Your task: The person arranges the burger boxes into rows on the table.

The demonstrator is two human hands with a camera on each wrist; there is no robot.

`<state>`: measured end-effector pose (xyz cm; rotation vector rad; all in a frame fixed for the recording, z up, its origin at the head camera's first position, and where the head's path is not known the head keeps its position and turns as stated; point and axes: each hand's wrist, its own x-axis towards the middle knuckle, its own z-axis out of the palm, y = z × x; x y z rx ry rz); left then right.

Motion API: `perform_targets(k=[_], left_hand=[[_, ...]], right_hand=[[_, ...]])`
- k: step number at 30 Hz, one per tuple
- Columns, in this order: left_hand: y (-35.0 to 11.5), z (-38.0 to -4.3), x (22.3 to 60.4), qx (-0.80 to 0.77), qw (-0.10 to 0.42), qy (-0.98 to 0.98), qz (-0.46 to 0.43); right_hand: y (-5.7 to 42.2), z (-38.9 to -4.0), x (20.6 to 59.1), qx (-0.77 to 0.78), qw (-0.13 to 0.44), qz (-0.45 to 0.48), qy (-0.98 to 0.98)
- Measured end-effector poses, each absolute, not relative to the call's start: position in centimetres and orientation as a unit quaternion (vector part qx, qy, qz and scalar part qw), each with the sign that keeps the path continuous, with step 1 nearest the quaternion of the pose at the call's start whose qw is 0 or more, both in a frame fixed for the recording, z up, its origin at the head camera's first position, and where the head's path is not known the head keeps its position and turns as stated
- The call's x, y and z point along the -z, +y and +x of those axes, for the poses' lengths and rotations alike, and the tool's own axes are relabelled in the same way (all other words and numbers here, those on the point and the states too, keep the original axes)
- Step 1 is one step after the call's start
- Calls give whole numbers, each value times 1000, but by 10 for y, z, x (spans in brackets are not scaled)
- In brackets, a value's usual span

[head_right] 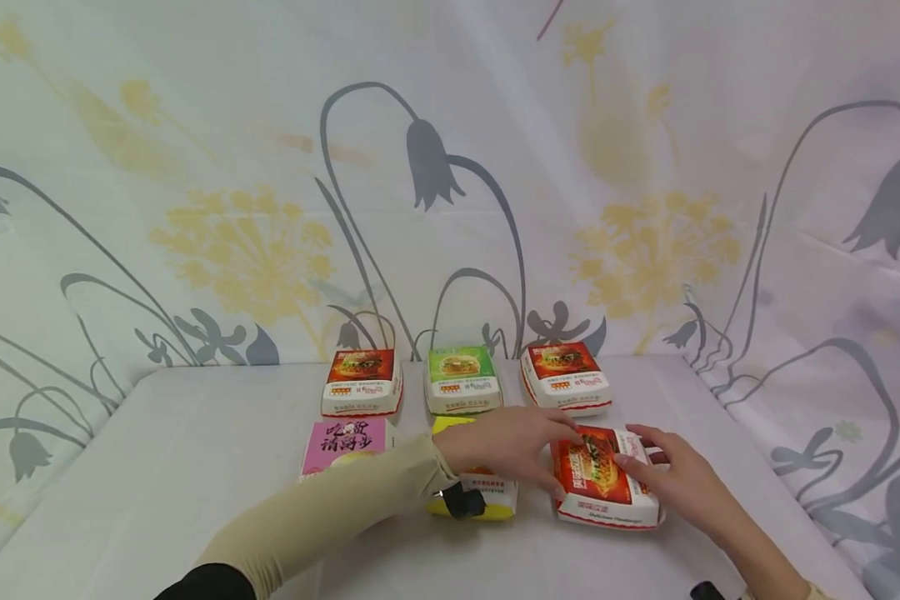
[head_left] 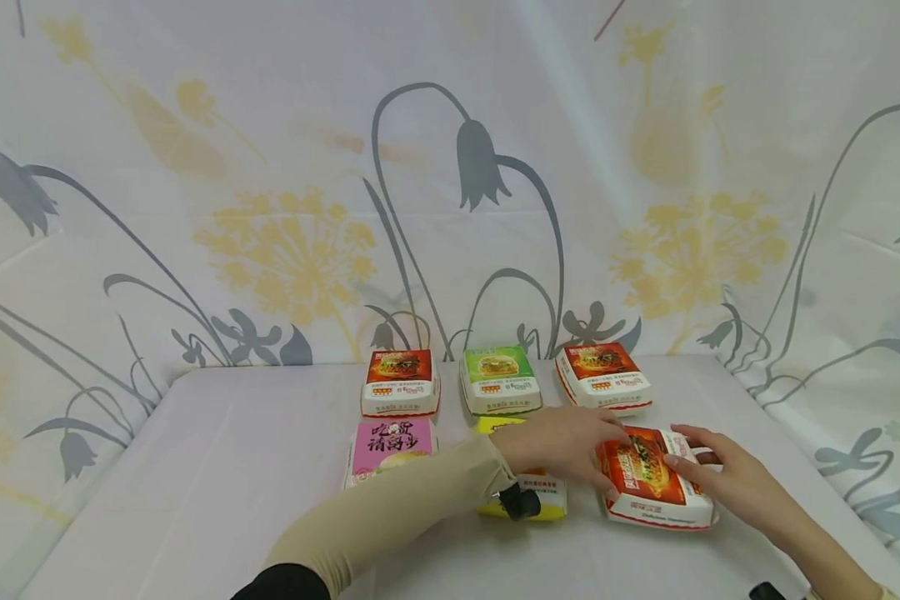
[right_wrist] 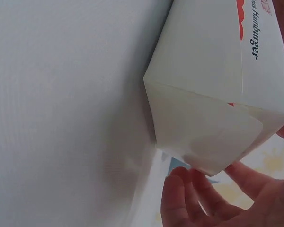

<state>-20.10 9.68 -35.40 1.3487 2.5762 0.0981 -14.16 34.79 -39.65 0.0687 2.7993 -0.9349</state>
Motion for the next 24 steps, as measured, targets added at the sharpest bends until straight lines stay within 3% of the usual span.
perform_targets(k=[13, 24], left_hand=[[100, -199, 358, -17, 110, 884, 454], [99, -203, 356, -28, 116, 876, 468]], right_hand=[[345, -140, 400, 358, 112, 0, 927], [353, -142, 399, 405, 65, -102, 906]])
